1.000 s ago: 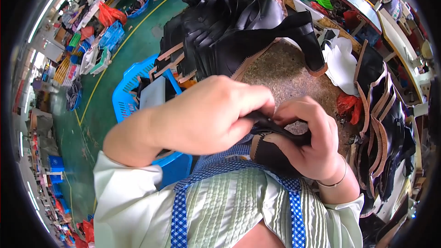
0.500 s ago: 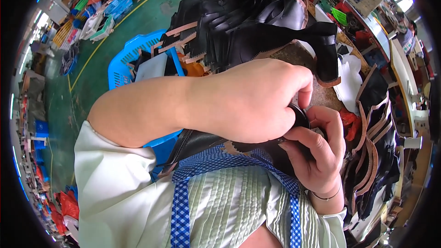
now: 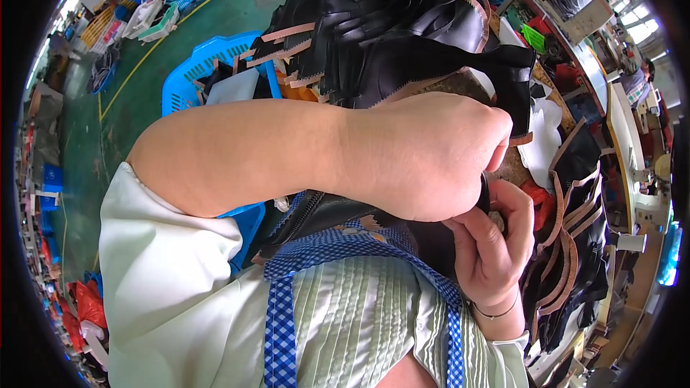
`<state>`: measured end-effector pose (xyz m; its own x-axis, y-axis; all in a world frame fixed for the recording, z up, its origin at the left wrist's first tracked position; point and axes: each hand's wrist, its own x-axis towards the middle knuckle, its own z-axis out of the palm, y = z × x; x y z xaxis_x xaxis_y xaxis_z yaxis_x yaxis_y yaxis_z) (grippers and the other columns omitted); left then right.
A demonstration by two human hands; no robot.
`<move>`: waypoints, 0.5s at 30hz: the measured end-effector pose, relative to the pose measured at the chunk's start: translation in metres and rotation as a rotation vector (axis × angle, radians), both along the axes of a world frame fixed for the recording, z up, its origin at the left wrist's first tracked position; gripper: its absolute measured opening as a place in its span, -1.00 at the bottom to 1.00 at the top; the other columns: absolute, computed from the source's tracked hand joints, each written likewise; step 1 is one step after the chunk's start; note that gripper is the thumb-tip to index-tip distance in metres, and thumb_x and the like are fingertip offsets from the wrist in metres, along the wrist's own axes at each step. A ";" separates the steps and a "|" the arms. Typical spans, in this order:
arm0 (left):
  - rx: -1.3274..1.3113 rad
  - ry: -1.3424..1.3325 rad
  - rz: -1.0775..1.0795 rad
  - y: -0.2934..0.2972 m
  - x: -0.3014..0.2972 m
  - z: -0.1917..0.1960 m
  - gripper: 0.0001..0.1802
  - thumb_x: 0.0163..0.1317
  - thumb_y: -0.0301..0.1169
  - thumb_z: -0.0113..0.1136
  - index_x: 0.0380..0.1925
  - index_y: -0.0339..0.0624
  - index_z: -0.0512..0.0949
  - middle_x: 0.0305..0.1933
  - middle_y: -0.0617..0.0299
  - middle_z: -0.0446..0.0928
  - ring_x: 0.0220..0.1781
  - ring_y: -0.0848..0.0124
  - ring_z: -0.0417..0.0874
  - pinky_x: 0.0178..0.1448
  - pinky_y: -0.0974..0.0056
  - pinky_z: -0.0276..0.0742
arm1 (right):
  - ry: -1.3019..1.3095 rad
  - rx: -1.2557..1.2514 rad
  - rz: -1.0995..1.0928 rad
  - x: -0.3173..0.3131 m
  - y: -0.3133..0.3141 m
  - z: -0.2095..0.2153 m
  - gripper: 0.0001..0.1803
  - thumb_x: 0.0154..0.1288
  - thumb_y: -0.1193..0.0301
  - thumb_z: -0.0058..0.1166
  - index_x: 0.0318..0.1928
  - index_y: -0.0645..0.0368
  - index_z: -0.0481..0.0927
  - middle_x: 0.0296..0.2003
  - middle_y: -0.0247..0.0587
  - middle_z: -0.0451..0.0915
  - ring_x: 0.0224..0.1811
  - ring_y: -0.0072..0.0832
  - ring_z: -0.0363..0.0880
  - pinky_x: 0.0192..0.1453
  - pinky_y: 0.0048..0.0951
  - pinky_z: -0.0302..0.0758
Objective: Assembling buckles or fasteners onto leather shoe parts in a factory setting.
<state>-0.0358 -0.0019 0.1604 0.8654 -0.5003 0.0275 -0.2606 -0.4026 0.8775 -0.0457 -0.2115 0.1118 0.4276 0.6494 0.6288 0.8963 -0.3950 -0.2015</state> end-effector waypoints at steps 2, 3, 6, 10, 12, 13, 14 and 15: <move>-0.005 -0.032 -0.010 0.000 0.000 0.002 -0.81 0.01 -0.61 0.07 -0.30 -0.37 0.45 -0.52 -0.05 0.52 -0.44 0.09 0.56 -0.31 0.09 0.44 | -0.019 0.016 0.009 -0.004 0.000 -0.001 -0.68 -0.10 0.55 0.35 -0.21 0.17 0.74 -0.18 -0.01 0.53 -0.40 -0.35 0.54 -0.39 -0.45 0.48; -0.008 -0.064 -0.022 0.000 0.000 0.002 -0.80 0.01 -0.57 0.14 -0.31 -0.40 0.51 -0.45 -0.16 0.58 -0.35 -0.02 0.66 -0.23 0.05 0.53 | -0.018 0.013 0.010 -0.006 0.000 -0.001 -0.68 -0.10 0.55 0.35 -0.21 0.17 0.74 -0.18 -0.01 0.53 -0.40 -0.35 0.54 -0.39 -0.45 0.48; 0.040 -0.031 -0.058 -0.001 0.004 0.007 -0.79 0.00 -0.56 0.16 -0.32 -0.44 0.50 -0.46 -0.19 0.58 -0.36 -0.03 0.66 -0.25 0.05 0.54 | 0.031 0.047 -0.001 -0.009 -0.001 0.003 -0.66 -0.11 0.58 0.36 -0.20 0.17 0.74 -0.17 0.01 0.52 -0.39 -0.34 0.55 -0.42 -0.47 0.49; 0.079 0.027 -0.088 0.001 0.004 -0.003 -0.77 0.00 -0.67 -0.01 -0.28 -0.34 0.35 -0.53 0.00 0.44 -0.47 0.12 0.46 -0.36 0.08 0.33 | 0.070 0.038 0.047 -0.007 -0.003 0.002 -0.66 -0.09 0.59 0.37 -0.19 0.15 0.75 -0.16 0.01 0.51 -0.38 -0.35 0.56 -0.40 -0.48 0.52; -0.058 -0.190 -0.121 0.002 0.003 -0.010 -0.79 0.03 -0.67 -0.01 -0.29 -0.33 0.33 -0.53 0.03 0.45 -0.48 0.18 0.45 -0.37 0.11 0.33 | 0.064 0.065 0.043 -0.010 -0.004 0.000 -0.66 -0.08 0.59 0.38 -0.18 0.14 0.75 -0.15 0.00 0.51 -0.37 -0.35 0.56 -0.39 -0.48 0.52; -0.061 -0.191 -0.120 0.002 0.003 -0.008 -0.79 0.03 -0.67 -0.01 -0.29 -0.33 0.33 -0.53 0.03 0.45 -0.48 0.18 0.45 -0.37 0.11 0.33 | 0.112 0.118 0.043 -0.011 -0.005 -0.001 -0.66 -0.07 0.61 0.37 -0.18 0.14 0.75 -0.15 0.00 0.50 -0.36 -0.36 0.56 -0.39 -0.48 0.52; -0.063 -0.054 -0.104 0.001 0.002 -0.002 -0.80 0.04 -0.67 -0.01 -0.29 -0.32 0.32 -0.52 0.05 0.45 -0.48 0.22 0.44 -0.37 0.13 0.33 | 0.160 0.171 0.042 -0.012 -0.006 -0.001 -0.66 -0.06 0.63 0.36 -0.18 0.14 0.75 -0.15 -0.01 0.49 -0.36 -0.36 0.57 -0.38 -0.49 0.52; -0.064 0.083 -0.087 0.001 0.002 0.001 -0.80 0.06 -0.68 0.00 -0.29 -0.32 0.32 -0.52 0.06 0.46 -0.48 0.26 0.44 -0.37 0.14 0.33 | 0.137 0.128 0.039 -0.012 -0.006 0.002 -0.66 -0.04 0.65 0.36 -0.18 0.13 0.75 -0.14 -0.02 0.48 -0.36 -0.37 0.56 -0.38 -0.51 0.51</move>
<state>-0.0337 -0.0013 0.1611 0.8193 -0.5733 -0.0086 -0.2172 -0.3242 0.9207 -0.0577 -0.2176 0.1137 0.4909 0.5854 0.6453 0.8712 -0.3236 -0.3692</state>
